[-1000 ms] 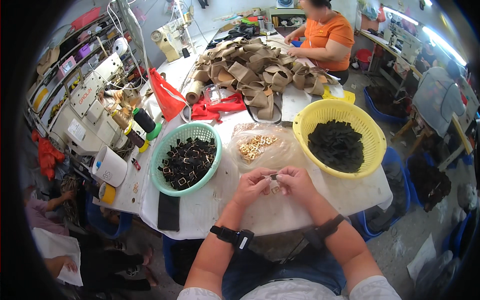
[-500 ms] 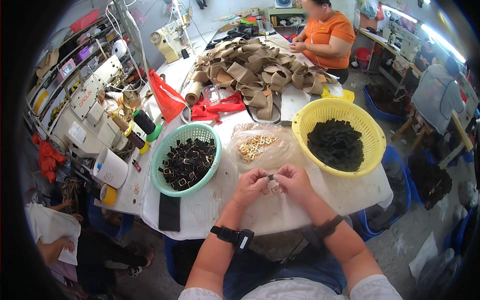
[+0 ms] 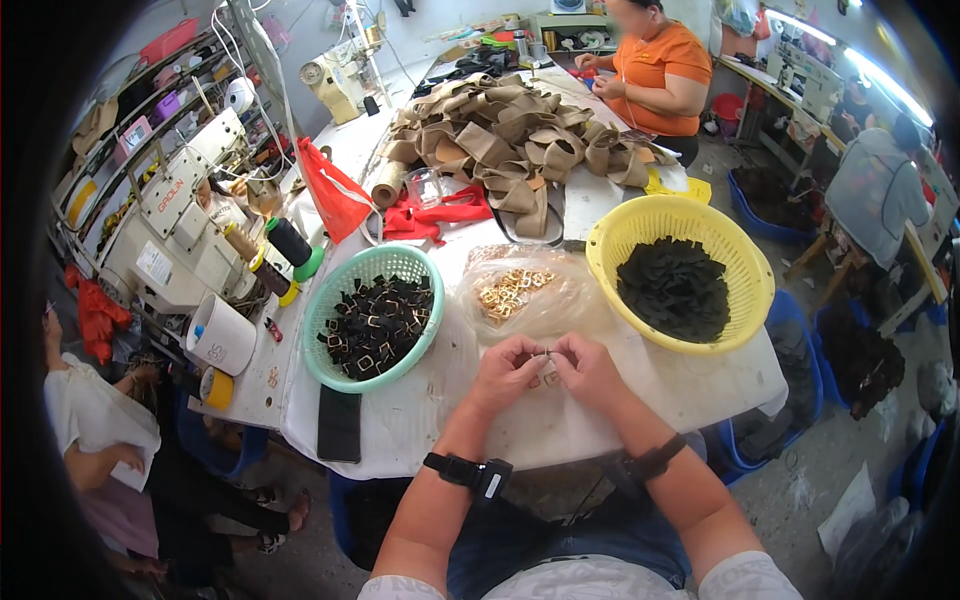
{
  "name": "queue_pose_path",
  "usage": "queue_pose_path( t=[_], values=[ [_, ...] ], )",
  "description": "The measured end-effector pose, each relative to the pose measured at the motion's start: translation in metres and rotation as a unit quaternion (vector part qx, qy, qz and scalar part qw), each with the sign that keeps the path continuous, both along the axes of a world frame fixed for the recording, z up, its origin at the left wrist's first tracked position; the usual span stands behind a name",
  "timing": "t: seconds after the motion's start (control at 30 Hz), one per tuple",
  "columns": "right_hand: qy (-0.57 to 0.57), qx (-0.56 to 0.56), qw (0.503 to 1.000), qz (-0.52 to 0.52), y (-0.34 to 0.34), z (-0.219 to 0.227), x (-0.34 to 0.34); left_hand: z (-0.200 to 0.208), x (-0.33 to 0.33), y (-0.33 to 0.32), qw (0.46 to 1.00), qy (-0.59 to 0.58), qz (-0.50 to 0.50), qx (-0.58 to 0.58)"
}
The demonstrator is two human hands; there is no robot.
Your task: The recorder is manually assembling metal buckles onto small fabric or leather shoe components at a workbench in a factory setting.
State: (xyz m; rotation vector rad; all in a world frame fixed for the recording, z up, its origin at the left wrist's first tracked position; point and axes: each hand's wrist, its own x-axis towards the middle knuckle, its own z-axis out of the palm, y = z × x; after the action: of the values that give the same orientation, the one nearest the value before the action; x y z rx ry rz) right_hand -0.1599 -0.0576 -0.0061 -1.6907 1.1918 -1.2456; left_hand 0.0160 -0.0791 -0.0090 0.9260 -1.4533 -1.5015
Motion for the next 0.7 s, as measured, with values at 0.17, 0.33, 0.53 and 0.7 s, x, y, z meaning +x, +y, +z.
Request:
queue_pose_path(
  t=[0.17, 0.33, 0.53, 0.7],
  values=[
    [0.040, -0.051, 0.998, -0.018, 0.002, 0.003, -0.001, -0.002, -0.002, -0.001, 1.000, -0.025, 0.006, -0.003],
    [0.003, -0.025, 0.999, 0.021, 0.003, 0.008, -0.006, 0.003, -0.001, 0.000, 0.999, -0.039, -0.014, 0.014],
    [-0.085, 0.076, 0.992, 0.048, 0.003, 0.011, -0.002, 0.002, 0.003, 0.001, 0.999, 0.006, -0.021, 0.040],
    [0.053, -0.070, 0.996, 0.001, 0.001, 0.006, 0.005, -0.002, 0.003, -0.001, 0.999, 0.027, -0.022, 0.024]
  ],
)
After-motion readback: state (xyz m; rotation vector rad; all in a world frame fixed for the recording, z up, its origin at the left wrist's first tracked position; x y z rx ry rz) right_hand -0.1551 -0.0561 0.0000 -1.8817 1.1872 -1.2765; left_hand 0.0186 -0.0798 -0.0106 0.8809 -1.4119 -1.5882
